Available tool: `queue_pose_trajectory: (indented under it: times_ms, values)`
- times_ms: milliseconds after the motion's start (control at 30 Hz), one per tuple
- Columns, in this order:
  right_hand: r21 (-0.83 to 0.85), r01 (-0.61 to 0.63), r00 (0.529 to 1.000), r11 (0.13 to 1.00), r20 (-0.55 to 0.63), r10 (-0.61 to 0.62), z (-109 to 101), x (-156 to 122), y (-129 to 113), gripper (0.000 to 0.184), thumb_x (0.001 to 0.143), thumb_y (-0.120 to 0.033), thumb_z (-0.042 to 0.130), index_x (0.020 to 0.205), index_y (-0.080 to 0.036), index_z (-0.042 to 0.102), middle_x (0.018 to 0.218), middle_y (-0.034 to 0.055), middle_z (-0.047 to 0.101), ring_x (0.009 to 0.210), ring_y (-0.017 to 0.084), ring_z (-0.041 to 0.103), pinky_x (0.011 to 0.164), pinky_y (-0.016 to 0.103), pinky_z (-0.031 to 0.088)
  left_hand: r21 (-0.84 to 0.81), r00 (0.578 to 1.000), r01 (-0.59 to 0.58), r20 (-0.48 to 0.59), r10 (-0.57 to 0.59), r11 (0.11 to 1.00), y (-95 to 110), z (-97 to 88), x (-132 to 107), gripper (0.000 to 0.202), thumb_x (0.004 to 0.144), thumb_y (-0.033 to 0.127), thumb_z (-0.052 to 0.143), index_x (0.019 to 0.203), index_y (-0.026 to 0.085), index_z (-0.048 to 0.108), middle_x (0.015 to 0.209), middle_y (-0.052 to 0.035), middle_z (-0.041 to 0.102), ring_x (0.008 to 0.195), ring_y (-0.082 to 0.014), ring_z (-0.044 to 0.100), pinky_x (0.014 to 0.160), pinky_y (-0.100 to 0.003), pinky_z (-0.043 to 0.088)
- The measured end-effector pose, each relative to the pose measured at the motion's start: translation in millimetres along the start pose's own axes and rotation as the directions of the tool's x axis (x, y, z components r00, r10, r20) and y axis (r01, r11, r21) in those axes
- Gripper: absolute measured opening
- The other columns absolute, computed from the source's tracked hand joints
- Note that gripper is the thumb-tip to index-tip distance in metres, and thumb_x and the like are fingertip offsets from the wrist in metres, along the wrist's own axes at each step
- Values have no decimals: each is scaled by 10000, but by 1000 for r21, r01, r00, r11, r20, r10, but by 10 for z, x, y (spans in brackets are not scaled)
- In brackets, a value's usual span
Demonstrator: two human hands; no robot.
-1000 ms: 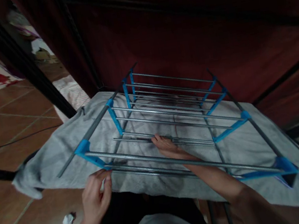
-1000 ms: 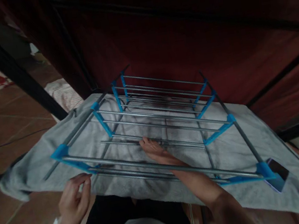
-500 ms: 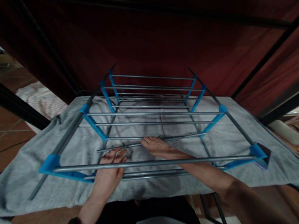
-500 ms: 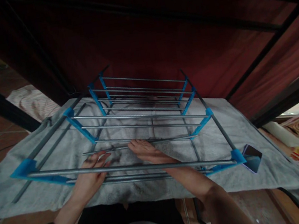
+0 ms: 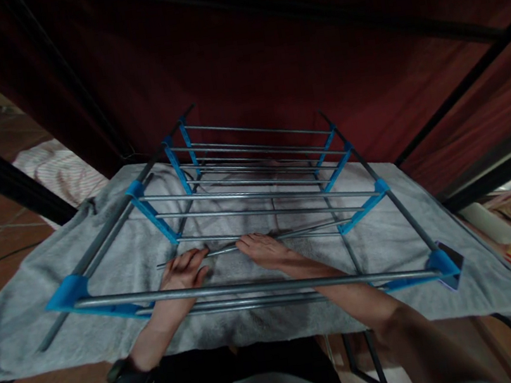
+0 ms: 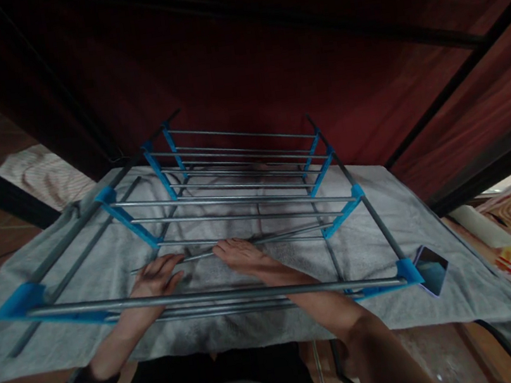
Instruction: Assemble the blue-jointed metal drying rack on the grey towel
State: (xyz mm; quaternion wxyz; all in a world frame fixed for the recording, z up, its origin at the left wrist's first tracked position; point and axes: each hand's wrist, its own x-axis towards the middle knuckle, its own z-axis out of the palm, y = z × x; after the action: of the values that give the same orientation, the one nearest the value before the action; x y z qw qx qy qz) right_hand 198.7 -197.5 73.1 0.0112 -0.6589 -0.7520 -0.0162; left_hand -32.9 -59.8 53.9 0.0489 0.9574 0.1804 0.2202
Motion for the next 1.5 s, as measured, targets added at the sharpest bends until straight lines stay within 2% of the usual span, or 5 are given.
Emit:
queue_pose_trajectory:
  times_ms: [867, 1033, 1167, 1333, 1500]
  values:
    - [23, -11, 1000, 1000, -16, 12, -67, -124, -66, 300, 890, -37, 400, 1073, -229, 541, 1089, 27, 614, 1003, 153, 583, 905, 287, 462, -17, 961, 95, 261, -88, 995, -81, -49, 51, 523, 771, 50, 424, 1212, 204, 658, 1129, -89, 713, 1052, -265, 650, 930, -399, 467]
    - [33, -38, 999, 999, 20, 37, -112, -126, -57, 325, 895, -31, 386, 1101, -227, 544, 1105, 30, 624, 1007, 152, 586, 892, 288, 462, -11, 976, 70, 208, -67, 997, -97, 18, 68, 468, 852, 71, 395, 1231, 191, 643, 1118, -100, 706, 1048, -265, 644, 936, -425, 470]
    - [21, -87, 996, 996, 30, 87, -174, -93, -81, 204, 1009, -230, 355, 1101, -220, 537, 1110, 46, 630, 1002, 167, 604, 899, 309, 466, -40, 997, 61, 39, -59, 997, 34, -127, 55, 366, 958, 273, 454, 1275, 185, 614, 1266, -127, 641, 1189, -281, 584, 1055, -470, 436]
    - [-3, -138, 989, 990, 56, 138, -183, 18, -63, 268, 1033, -344, 314, 1093, -226, 548, 1079, 56, 650, 979, 183, 632, 843, 296, 471, -58, 998, 55, -30, -57, 997, 247, -490, -435, 356, 966, 283, 463, 1286, 246, 615, 1322, -110, 617, 1281, -275, 535, 1066, -462, 463]
    - [-50, -183, 979, 982, 79, 187, -127, 129, 7, 326, 1036, -344, 259, 1113, -223, 552, 1092, 75, 661, 977, 194, 649, 815, 291, 464, -103, 949, 206, -222, -225, 973, 169, -729, -1118, 170, 929, 226, 535, 980, 212, 697, 824, -63, 703, 799, -193, 654, 784, -338, 530]
